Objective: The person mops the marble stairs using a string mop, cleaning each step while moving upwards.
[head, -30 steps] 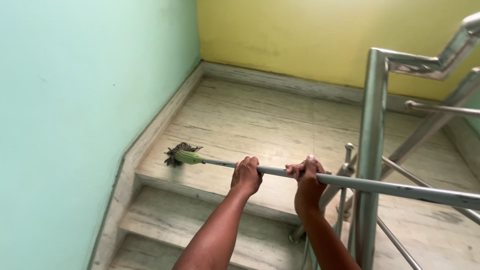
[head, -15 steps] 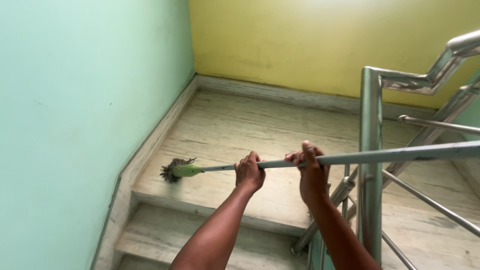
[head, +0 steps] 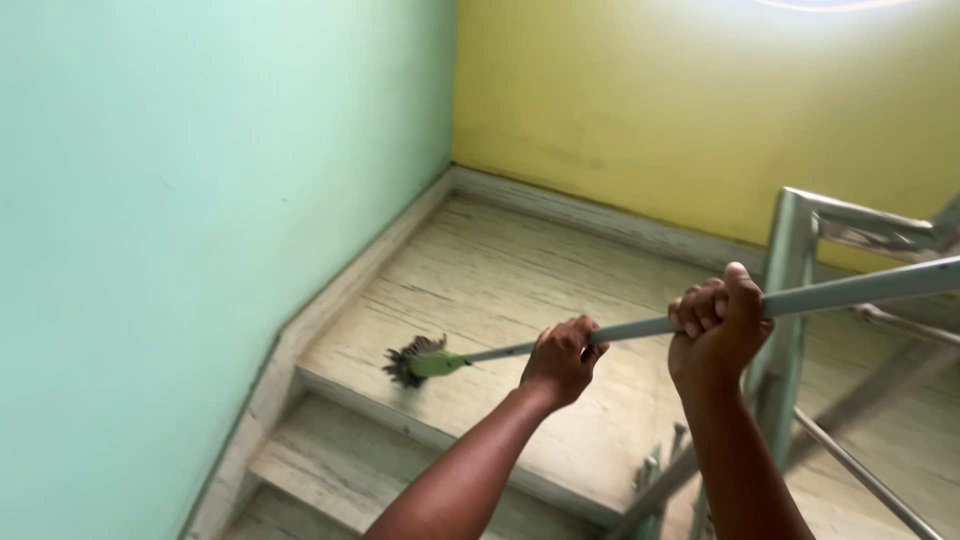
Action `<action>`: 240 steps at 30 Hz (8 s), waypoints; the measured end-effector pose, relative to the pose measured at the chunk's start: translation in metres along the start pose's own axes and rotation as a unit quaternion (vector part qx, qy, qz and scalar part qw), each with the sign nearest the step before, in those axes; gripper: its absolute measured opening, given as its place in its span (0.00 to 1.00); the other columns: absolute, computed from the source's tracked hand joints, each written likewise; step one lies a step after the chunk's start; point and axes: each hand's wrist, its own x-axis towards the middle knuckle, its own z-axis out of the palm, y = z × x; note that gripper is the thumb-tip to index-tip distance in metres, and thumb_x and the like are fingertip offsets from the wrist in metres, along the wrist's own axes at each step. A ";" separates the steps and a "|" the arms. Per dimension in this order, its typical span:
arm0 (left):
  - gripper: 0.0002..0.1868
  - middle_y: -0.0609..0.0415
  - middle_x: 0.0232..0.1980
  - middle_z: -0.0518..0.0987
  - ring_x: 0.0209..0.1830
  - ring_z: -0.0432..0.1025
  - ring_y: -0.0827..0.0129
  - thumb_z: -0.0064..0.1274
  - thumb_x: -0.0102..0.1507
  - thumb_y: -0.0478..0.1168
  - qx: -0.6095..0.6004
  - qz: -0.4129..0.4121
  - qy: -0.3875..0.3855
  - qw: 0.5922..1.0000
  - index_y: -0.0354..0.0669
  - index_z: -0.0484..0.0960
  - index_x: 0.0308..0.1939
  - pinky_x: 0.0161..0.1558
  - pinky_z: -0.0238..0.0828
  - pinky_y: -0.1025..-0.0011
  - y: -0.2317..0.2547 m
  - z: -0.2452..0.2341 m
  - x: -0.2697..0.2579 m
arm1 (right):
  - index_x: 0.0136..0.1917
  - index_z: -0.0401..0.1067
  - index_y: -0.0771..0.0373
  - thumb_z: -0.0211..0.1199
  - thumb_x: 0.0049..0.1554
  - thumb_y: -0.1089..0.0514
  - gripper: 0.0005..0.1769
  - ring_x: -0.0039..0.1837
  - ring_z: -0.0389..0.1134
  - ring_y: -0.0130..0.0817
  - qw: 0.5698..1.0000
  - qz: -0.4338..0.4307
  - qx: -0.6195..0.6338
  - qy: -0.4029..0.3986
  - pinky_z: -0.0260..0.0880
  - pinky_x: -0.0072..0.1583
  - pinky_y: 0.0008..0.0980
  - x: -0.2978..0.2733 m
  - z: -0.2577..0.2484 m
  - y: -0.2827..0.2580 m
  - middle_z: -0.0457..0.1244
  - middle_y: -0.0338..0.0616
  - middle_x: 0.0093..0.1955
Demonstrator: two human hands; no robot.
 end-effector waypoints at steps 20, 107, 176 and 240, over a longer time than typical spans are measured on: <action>0.12 0.48 0.46 0.76 0.52 0.70 0.51 0.49 0.69 0.48 0.102 -0.136 0.050 0.984 0.45 0.70 0.42 0.61 0.64 0.54 -0.129 -0.016 0.005 | 0.30 0.60 0.55 0.54 0.71 0.55 0.26 0.30 0.54 0.30 0.977 0.159 -0.019 -0.139 0.71 0.43 0.35 -0.010 -0.006 0.131 0.52 0.37 0.25; 0.26 0.51 0.22 0.72 0.27 0.74 0.53 0.37 0.75 0.55 0.097 -0.154 -0.028 0.983 0.50 0.69 0.25 0.63 0.66 0.51 -0.120 -0.011 -0.001 | 0.38 0.68 0.60 0.53 0.71 0.54 0.18 0.34 0.71 0.34 0.968 -0.003 -0.137 -0.210 0.77 0.41 0.38 0.010 -0.037 0.104 0.64 0.43 0.31; 0.14 0.41 0.39 0.82 0.49 0.75 0.49 0.49 0.66 0.47 -0.009 -0.121 -0.132 0.984 0.43 0.79 0.31 0.63 0.66 0.54 0.030 -0.012 -0.069 | 0.34 0.59 0.51 0.53 0.71 0.51 0.22 0.23 0.47 0.23 0.992 -0.017 -0.077 0.096 0.49 0.26 0.28 -0.069 -0.014 -0.075 0.49 0.31 0.23; 0.17 0.41 0.31 0.83 0.36 0.80 0.47 0.52 0.64 0.48 -0.033 -0.076 -0.163 0.983 0.43 0.81 0.24 0.41 0.78 0.52 0.043 -0.036 -0.124 | 0.30 0.56 0.53 0.48 0.68 0.54 0.22 0.20 0.47 0.24 0.968 -0.027 -0.136 0.210 0.53 0.25 0.30 -0.149 0.018 -0.120 0.46 0.31 0.19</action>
